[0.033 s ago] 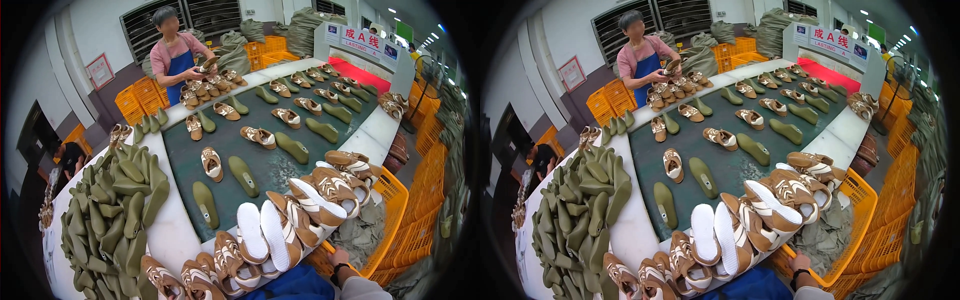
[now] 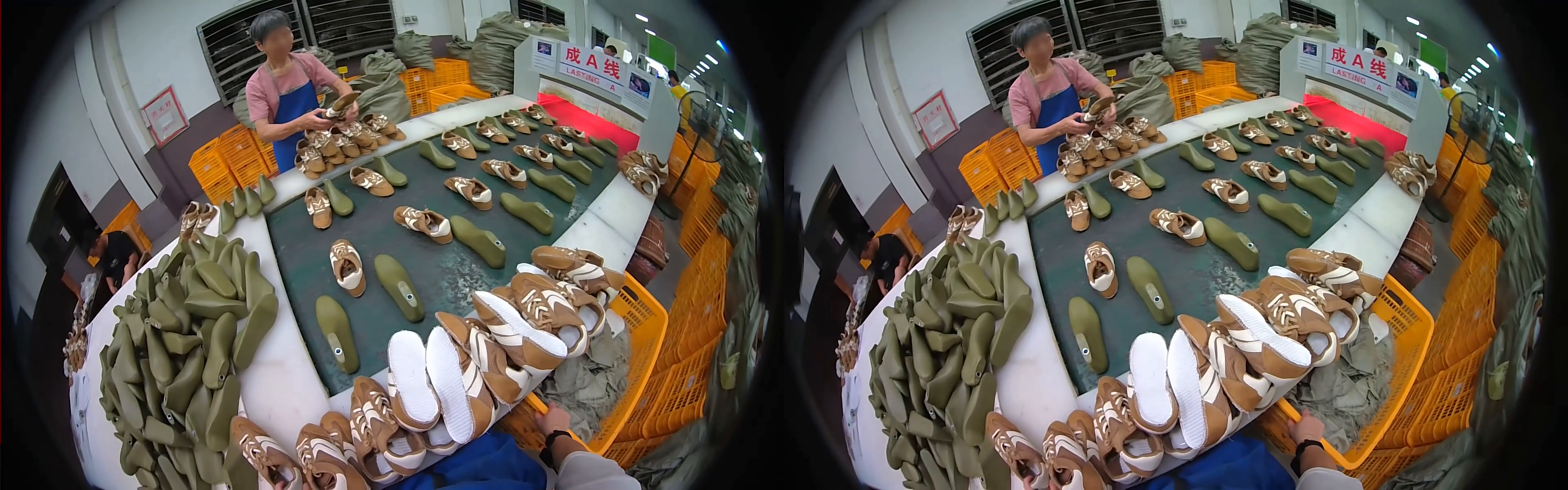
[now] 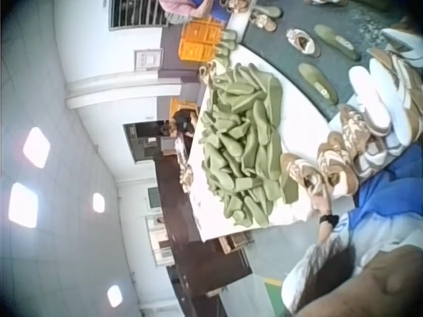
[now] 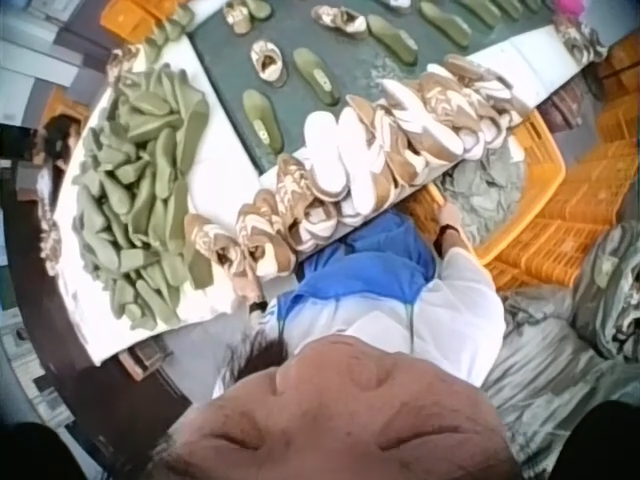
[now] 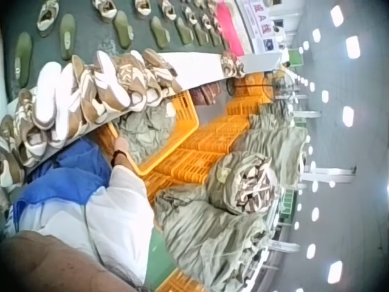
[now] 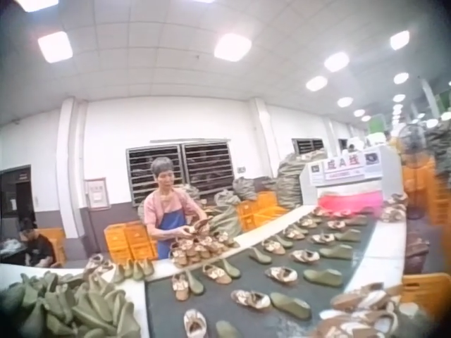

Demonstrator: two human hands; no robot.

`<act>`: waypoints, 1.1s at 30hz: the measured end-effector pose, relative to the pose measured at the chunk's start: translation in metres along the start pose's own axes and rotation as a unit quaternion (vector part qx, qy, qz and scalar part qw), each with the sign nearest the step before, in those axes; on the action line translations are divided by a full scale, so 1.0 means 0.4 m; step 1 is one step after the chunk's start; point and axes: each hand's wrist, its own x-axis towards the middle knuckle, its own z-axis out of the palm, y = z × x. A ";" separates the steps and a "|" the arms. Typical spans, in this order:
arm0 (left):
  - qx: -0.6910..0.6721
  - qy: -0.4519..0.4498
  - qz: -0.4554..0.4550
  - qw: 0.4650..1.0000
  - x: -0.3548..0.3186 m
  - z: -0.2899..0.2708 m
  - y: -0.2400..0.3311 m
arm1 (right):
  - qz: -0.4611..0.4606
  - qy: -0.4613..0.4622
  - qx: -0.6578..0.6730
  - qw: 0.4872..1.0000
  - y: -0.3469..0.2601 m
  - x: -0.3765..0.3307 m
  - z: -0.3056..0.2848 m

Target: Placing shoe lasts into shoe uppers and arranging them on a conveyor belt in a factory.

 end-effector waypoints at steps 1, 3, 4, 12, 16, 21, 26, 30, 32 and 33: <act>0.001 0.003 -0.002 1.000 -0.001 0.004 -0.016 | 0.003 0.001 0.003 1.000 -0.002 -0.002 -0.001; -0.021 -0.011 -0.003 1.000 -0.002 0.003 -0.022 | 0.001 0.000 0.002 1.000 -0.002 -0.002 -0.001; -0.021 -0.010 -0.004 1.000 -0.003 -0.002 -0.011 | 0.003 -0.001 0.001 1.000 0.000 0.000 0.001; -0.090 -0.035 -0.045 0.994 -0.002 -0.013 0.018 | -0.006 0.016 -0.011 1.000 0.009 0.007 0.016; -0.083 -0.031 -0.041 0.995 -0.002 -0.006 0.009 | 0.004 0.010 -0.016 1.000 0.007 0.007 0.016; -0.072 -0.007 -0.023 0.997 -0.002 0.004 -0.006 | 0.005 0.006 -0.014 1.000 0.008 0.009 0.017; -0.102 -0.021 -0.033 0.994 -0.003 -0.011 0.022 | 0.014 0.004 -0.026 1.000 0.014 0.014 0.028; -0.092 -0.032 -0.047 0.994 -0.004 -0.022 0.038 | 0.012 -0.002 -0.020 1.000 0.011 0.015 0.026; -0.082 -0.036 -0.046 0.995 -0.003 -0.025 0.038 | 0.011 -0.004 -0.015 1.000 0.009 0.014 0.023; -0.073 -0.041 -0.045 0.995 -0.003 -0.026 0.040 | 0.013 -0.002 -0.017 1.000 0.009 0.014 0.021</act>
